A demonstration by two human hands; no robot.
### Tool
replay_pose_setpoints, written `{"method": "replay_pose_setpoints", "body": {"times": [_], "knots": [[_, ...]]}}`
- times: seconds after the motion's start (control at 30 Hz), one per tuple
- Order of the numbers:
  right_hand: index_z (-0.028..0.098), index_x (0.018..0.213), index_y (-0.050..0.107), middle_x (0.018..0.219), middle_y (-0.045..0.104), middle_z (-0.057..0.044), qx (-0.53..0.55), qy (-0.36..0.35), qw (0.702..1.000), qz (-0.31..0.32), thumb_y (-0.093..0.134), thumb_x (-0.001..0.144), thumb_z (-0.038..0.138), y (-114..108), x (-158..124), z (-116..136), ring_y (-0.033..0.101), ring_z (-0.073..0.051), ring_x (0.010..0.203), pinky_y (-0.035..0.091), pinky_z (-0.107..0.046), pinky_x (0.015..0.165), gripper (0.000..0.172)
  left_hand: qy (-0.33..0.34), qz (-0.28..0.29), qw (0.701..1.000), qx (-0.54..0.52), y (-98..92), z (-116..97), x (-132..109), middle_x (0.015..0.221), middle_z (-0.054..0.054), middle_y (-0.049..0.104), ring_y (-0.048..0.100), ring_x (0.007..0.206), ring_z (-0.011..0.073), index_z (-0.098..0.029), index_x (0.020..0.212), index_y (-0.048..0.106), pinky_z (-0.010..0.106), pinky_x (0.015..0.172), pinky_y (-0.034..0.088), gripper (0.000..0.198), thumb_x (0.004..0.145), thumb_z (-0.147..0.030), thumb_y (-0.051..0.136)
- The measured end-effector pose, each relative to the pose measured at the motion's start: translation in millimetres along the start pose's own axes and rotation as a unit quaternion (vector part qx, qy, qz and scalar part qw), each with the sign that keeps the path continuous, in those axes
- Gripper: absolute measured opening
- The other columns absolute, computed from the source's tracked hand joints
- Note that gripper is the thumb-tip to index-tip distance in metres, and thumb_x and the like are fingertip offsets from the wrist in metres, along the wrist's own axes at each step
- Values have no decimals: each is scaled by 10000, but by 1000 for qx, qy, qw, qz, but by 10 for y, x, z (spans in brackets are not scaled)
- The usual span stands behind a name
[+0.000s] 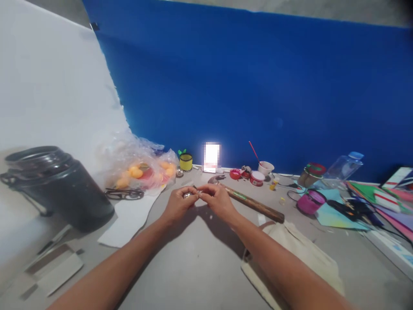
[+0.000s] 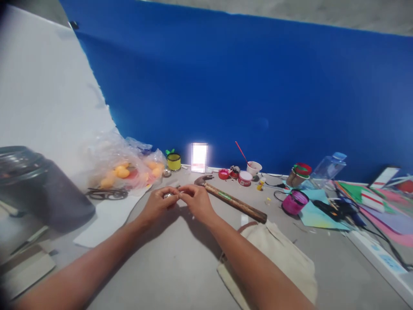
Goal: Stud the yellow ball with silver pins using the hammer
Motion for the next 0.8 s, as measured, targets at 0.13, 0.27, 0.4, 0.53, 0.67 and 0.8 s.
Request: {"method": "replay_pose_setpoints", "body": {"times": [0.13,0.27,0.4,0.53,0.67,0.8], "knots": [[159,825,795,676,664,-3,86,42,994,-58,784,709,345,-76,-118,-249,513,-108,572,420,-238,529,220,-7,27,1000,7,133,41,-46,573,-31,577,483,539,115,-168,770,739,238,548,369,207,705,-362,706],[164,788,736,653,624,13,234,121,963,-58,905,596,413,-147,-143,-447,498,-94,545,407,-214,472,357,-18,57,998,-11,217,56,-93,580,-27,582,494,531,118,-161,866,743,236,537,372,263,737,-387,699],[173,807,700,648,601,40,322,192,926,44,968,542,416,-113,-179,-499,474,-75,494,406,-215,461,448,-18,66,998,-15,223,47,-110,520,-37,521,461,506,119,-171,759,671,246,532,360,325,784,-495,686],[162,897,766,675,590,39,329,207,918,82,953,561,342,-64,-215,-482,470,-67,520,389,-208,483,425,30,54,997,54,162,-11,-85,573,-8,575,508,576,143,-180,654,666,277,612,412,366,809,-511,657],[149,964,806,672,579,29,343,218,909,91,924,578,287,-53,-220,-473,435,-62,530,343,-206,491,426,79,63,990,101,121,-91,-79,637,0,611,542,660,161,-190,662,682,285,684,432,344,848,-469,608],[126,935,810,672,571,18,371,219,896,106,911,597,255,-58,-220,-436,414,-60,541,305,-210,501,375,92,89,988,86,119,-126,-101,662,-5,607,539,659,152,-188,692,660,282,680,434,290,858,-417,596]]}}
Point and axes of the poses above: each hand's wrist, its own x-axis towards the middle knuckle, its own y-axis out of the palm, z = x × y, the point moved 4 cm from there along x, towards the middle knuckle
